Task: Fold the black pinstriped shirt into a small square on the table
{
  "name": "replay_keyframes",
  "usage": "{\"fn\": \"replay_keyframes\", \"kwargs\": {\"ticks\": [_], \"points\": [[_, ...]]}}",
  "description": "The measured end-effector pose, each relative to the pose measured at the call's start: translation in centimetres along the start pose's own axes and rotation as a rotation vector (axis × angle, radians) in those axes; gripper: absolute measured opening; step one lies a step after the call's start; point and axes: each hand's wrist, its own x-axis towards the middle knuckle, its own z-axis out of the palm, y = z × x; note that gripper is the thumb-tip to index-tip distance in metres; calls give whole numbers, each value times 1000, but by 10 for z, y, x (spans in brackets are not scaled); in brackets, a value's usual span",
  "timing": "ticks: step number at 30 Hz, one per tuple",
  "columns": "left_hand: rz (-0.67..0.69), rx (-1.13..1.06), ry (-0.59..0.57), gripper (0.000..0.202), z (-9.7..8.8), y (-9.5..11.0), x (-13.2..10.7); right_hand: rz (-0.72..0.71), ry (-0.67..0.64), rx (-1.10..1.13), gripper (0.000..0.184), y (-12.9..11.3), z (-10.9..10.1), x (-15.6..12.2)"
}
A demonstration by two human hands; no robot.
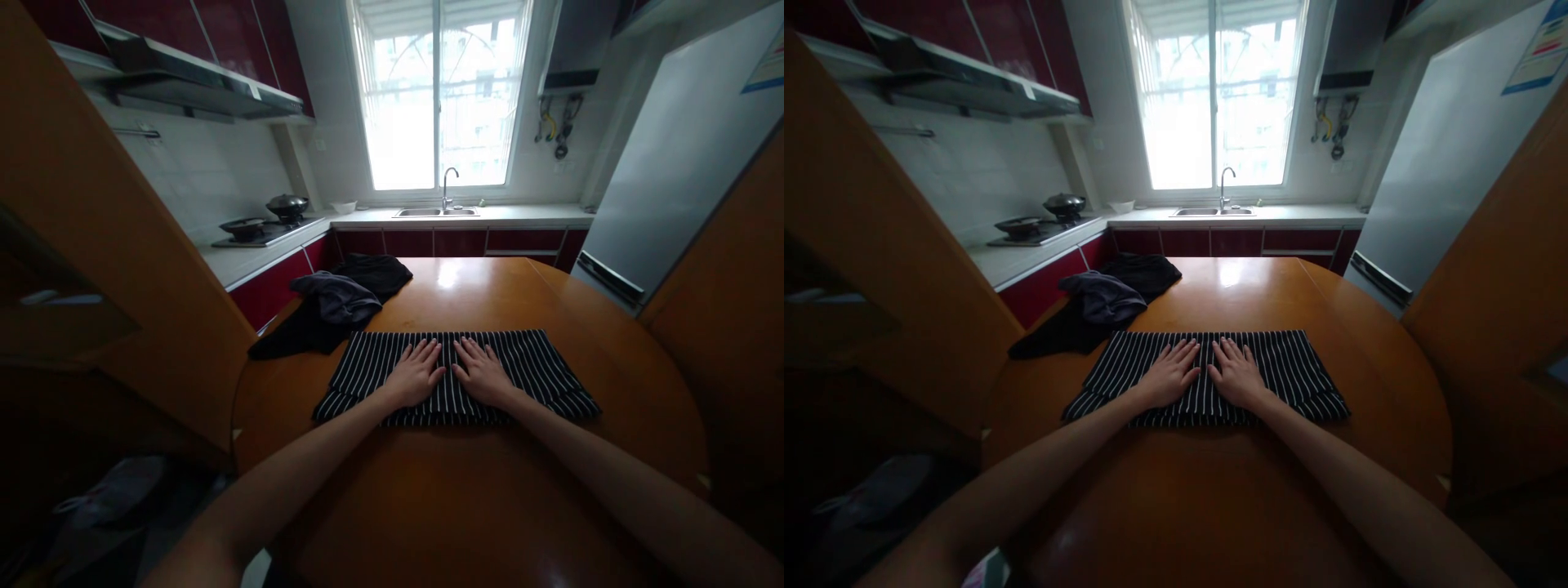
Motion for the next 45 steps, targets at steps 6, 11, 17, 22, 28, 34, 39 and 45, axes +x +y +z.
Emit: {"fn": "replay_keyframes", "kwargs": {"ticks": [6, 11, 17, 22, 28, 34, 39, 45], "points": [[-234, 37, -63, 67, -19, -65, -41, 158, 5, -34, 66, 44, -7, 0], [-322, 85, -77, 68, -32, -103, -70, 236, 40, -50, 66, 70, -4, 1], [-242, 119, 5, 70, -44, -59, -31, 230, 53, -61, 65, 67, -4, 0], [-79, -21, -22, 66, -28, 0, 15, 255, 58, -67, 65, 64, -7, -2], [-62, -15, -31, 67, -4, 8, 18, 256, 62, -57, 62, 68, -4, 0], [-63, 4, 5, 59, -14, 16, 16, 216, 180, -77, 55, 45, -8, -7], [60, -22, -11, 56, -18, 41, 4, -29, 147, -4, 53, 1, -2, -20], [81, -22, -33, 61, -11, 55, -10, 3, 53, 17, 56, 0, 4, -21]]}}
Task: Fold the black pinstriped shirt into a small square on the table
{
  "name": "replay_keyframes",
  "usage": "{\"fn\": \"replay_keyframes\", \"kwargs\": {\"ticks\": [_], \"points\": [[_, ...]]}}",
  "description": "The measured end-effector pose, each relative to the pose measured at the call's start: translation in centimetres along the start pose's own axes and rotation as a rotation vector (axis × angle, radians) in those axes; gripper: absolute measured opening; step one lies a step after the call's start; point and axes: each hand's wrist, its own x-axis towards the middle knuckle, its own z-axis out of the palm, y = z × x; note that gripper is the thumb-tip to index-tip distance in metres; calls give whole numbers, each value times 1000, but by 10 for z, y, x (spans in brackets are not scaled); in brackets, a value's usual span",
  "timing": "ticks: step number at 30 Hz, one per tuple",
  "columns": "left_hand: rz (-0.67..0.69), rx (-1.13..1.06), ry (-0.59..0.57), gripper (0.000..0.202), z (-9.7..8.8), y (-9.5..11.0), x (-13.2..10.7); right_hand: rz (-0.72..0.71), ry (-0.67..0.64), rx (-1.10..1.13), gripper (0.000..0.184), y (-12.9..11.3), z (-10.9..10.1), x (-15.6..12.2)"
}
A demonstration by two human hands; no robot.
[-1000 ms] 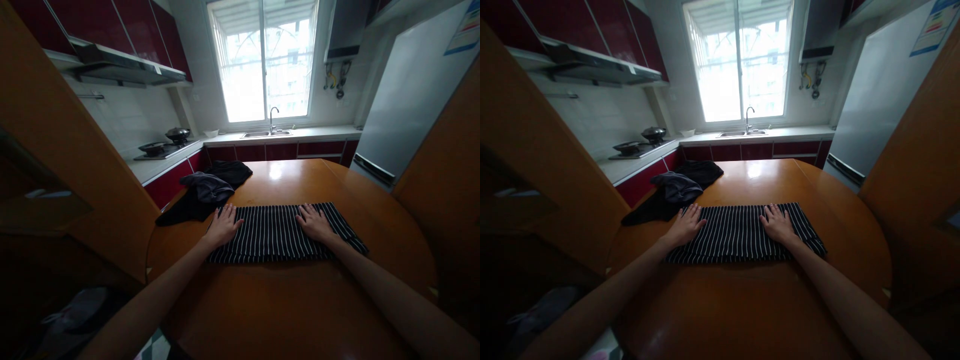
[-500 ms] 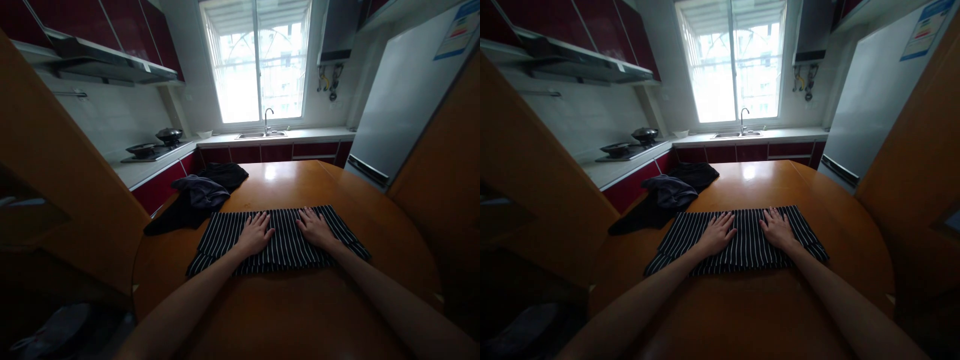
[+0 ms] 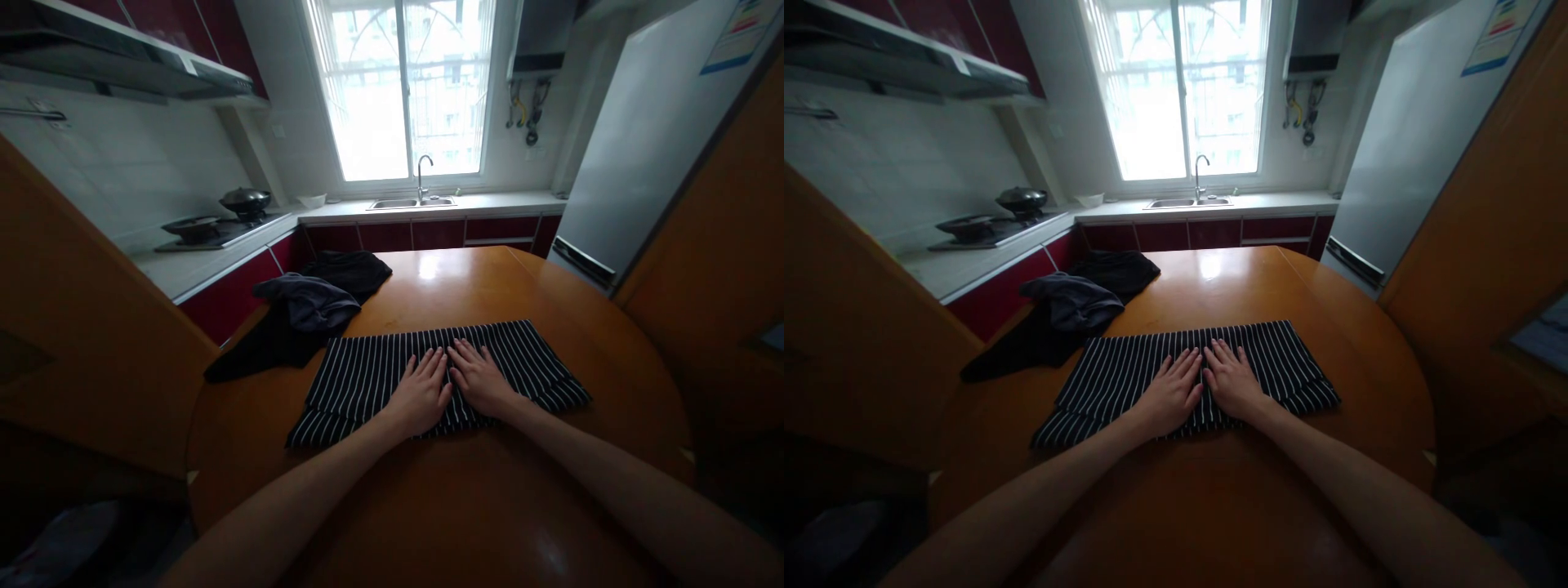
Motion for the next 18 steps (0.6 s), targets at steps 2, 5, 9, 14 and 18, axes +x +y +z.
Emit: {"fn": "replay_keyframes", "kwargs": {"ticks": [2, 5, 9, 14, 18], "points": [[17, 4, -6, 63, 0, 1, -1, 19, -9, 6, 57, 4, -2, 2], [67, -4, -23, 71, -3, 3, -1, 58, -19, 5, 58, 13, -6, 6], [92, -16, -44, 77, -6, 3, -1, 164, -36, -21, 60, 38, -13, 15], [84, -28, -77, 75, -8, 3, -2, 339, -35, -58, 62, 86, -21, 23], [81, -77, -107, 76, -13, 5, 1, 418, -11, -81, 62, 111, -28, 25]]}}
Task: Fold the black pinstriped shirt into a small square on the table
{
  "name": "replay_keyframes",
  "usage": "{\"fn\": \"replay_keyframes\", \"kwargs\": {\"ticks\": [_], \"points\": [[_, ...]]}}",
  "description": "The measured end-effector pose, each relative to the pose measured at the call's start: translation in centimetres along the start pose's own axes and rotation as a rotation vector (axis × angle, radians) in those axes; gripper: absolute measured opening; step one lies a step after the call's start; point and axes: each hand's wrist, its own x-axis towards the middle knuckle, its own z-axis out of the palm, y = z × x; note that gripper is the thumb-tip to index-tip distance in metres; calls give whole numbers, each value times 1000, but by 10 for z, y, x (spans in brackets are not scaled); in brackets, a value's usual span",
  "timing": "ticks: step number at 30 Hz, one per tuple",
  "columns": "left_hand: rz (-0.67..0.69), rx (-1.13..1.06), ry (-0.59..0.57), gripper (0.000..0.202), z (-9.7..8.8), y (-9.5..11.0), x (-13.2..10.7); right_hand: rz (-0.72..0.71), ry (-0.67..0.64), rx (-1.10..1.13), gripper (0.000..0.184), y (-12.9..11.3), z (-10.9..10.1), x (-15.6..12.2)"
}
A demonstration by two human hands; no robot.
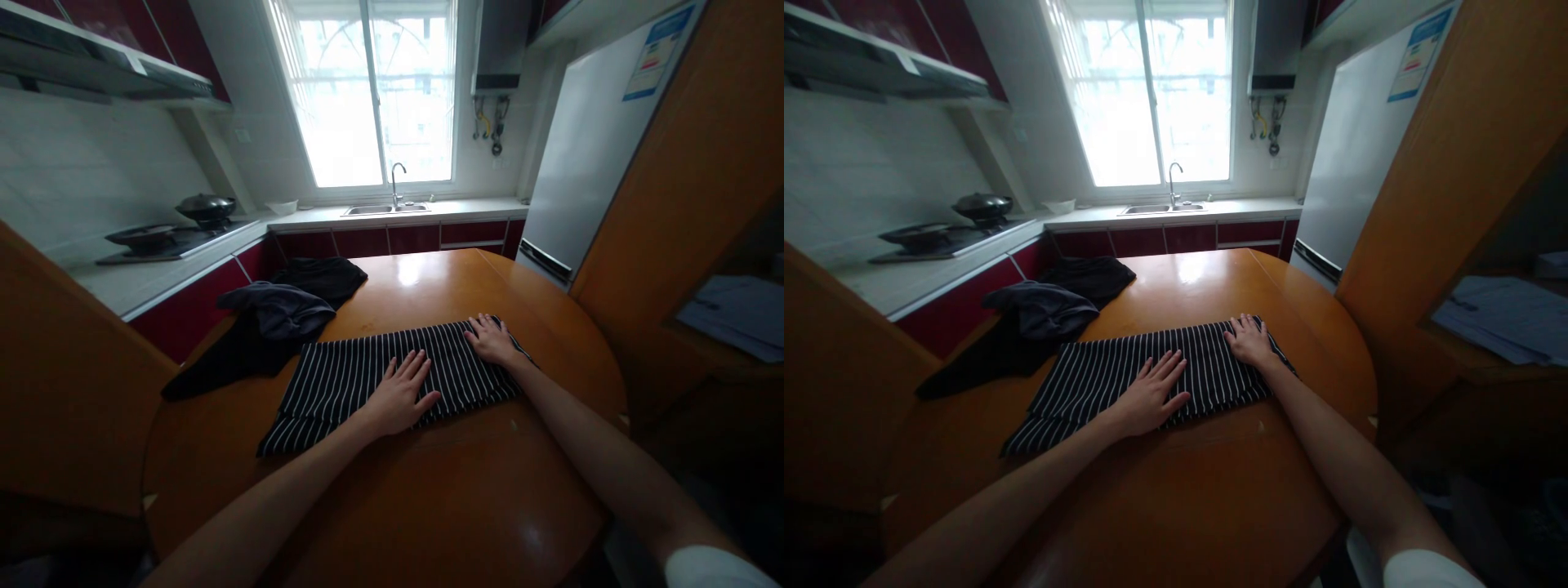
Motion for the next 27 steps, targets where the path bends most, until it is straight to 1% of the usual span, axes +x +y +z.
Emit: {"fn": "replay_keyframes", "kwargs": {"ticks": [2, 4, 6, 7, 9, 11, 13, 14, 17, 19, 21, 23, 25, 27], "points": [[0, -40, 11, 73, -6, -2, 4, 35, 46, 5, 61, 1, -3, 1], [-17, -57, 82, 68, -13, -9, 10, 31, 119, 10, 60, -6, -6, -3], [-70, -21, 179, 62, -16, -21, 16, -31, 180, 22, 58, -21, -7, -11], [-109, 14, 209, 61, -16, -28, 18, -83, 194, 35, 57, -31, -7, -16], [-184, 86, 203, 62, -11, -41, 21, -212, 180, 73, 56, -51, -3, -27], [-230, 134, 146, 64, -4, -51, 22, -346, 119, 109, 56, -70, 3, -38], [-248, 157, 107, 65, 2, -54, 22, -453, 47, 122, 58, -83, 8, -45], [-254, 163, 102, 65, 4, -54, 21, -484, 15, 121, 59, -87, 10, -47], [-260, 160, 112, 63, 5, -49, 20, -479, -39, 100, 62, -88, 12, -46], [-258, 137, 115, 64, 5, -48, 18, -429, -49, 80, 62, -82, 11, -41], [-280, 97, 102, 64, 5, -51, 15, -377, -48, 60, 62, -74, 11, -36], [-366, 50, 87, 66, 5, -60, 9, -339, -47, 43, 62, -67, 12, -31], [-508, 11, 81, 70, 4, -75, 2, -320, -45, 32, 63, -60, 16, -28], [-665, -3, 105, 76, 0, -92, -5, -310, -44, 23, 63, -56, 18, -25]]}}
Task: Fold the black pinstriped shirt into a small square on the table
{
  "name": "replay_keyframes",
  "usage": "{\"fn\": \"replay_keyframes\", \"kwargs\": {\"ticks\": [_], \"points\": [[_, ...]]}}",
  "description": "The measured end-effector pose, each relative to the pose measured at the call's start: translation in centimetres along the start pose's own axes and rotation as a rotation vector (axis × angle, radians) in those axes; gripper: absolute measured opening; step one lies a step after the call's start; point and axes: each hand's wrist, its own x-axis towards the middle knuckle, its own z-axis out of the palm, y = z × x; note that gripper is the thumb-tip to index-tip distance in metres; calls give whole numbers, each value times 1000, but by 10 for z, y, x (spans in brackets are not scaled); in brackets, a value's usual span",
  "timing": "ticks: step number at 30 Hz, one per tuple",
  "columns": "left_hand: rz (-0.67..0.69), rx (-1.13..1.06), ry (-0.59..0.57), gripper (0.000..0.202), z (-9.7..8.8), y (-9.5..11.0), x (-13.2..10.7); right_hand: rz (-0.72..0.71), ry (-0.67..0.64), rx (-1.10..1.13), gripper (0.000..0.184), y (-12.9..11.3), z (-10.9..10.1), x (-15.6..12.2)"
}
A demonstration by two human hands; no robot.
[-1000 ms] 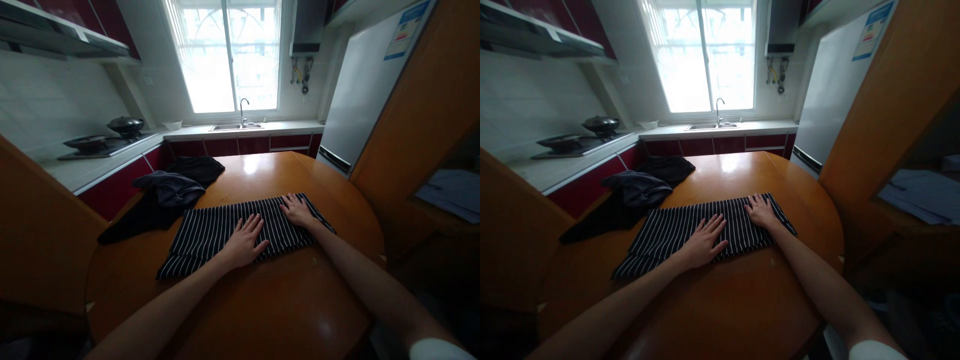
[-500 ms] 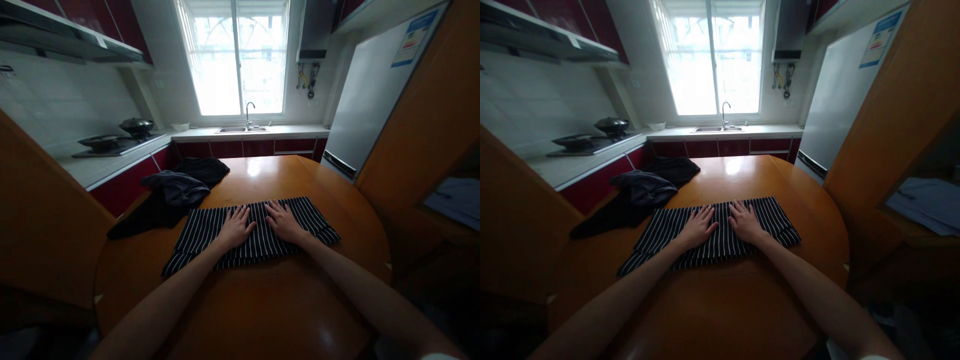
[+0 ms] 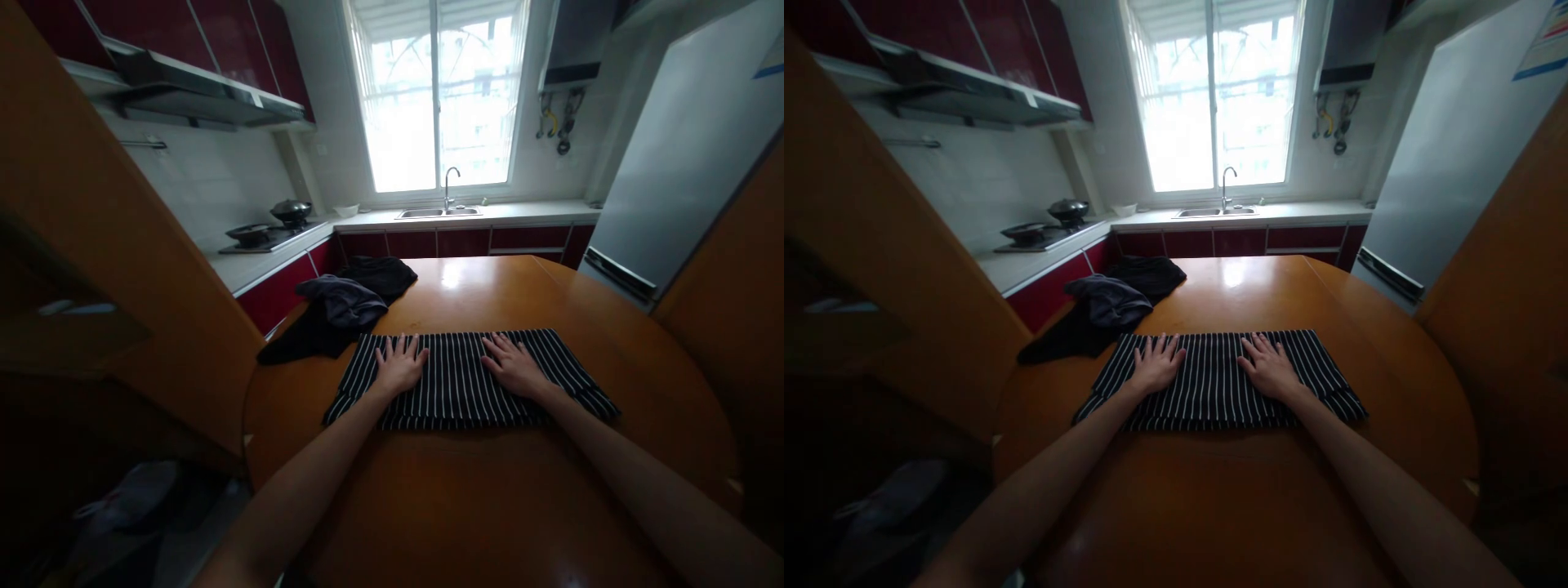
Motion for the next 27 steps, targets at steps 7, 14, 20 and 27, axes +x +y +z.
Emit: {"fn": "replay_keyframes", "kwargs": {"ticks": [7, 14, 20, 27], "points": [[-169, 71, 84, 84, -15, -5, -3, 24, -11, 3, 65, 3, 0, 1], [458, -49, 74, 63, -3, 59, -31, 27, 19, 35, 65, 2, -2, 1], [530, -13, -13, 63, 8, 71, -39, 48, 90, 79, 59, -4, -1, 0], [534, -14, -30, 65, 4, 68, -37, 224, 359, 334, 42, 22, -32, 6]]}}
